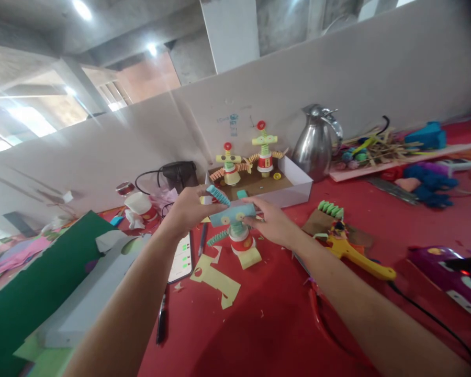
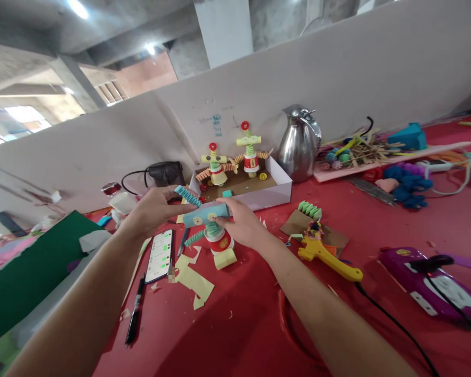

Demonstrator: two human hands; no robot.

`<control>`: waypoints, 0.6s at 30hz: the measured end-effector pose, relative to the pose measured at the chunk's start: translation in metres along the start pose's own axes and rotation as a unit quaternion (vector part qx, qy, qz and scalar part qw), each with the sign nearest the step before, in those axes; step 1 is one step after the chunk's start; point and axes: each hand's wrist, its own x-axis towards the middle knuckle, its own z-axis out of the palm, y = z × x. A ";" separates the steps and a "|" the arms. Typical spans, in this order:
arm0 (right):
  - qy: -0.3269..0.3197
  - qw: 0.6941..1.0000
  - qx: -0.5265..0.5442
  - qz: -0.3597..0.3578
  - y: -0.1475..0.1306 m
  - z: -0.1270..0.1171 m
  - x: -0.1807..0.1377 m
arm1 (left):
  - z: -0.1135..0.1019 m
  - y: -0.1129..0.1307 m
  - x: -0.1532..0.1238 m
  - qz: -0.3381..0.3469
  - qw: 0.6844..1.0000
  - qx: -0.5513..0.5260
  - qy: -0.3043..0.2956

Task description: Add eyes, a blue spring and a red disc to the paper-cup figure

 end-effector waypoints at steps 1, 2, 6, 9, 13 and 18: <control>0.001 1.000 0.002 0.000 0.001 0.000 0.000 | 0.000 0.003 0.001 0.005 1.000 0.022 -0.005; 0.002 1.000 0.005 0.001 0.002 0.001 0.000 | 0.000 0.006 0.003 0.008 0.999 0.045 -0.010; 0.000 1.000 0.029 0.009 0.003 0.003 0.000 | -0.001 0.014 0.008 0.008 0.996 0.086 -0.021; 0.000 0.999 0.039 0.007 0.004 0.004 0.000 | 0.000 0.015 0.008 0.005 0.995 0.097 -0.038; -0.003 0.999 0.036 0.008 0.001 0.003 -0.001 | 0.004 0.017 0.006 -0.008 0.990 0.134 -0.043; -0.001 0.999 0.034 0.010 0.001 0.003 -0.001 | 0.007 0.018 0.004 -0.002 0.985 0.166 -0.040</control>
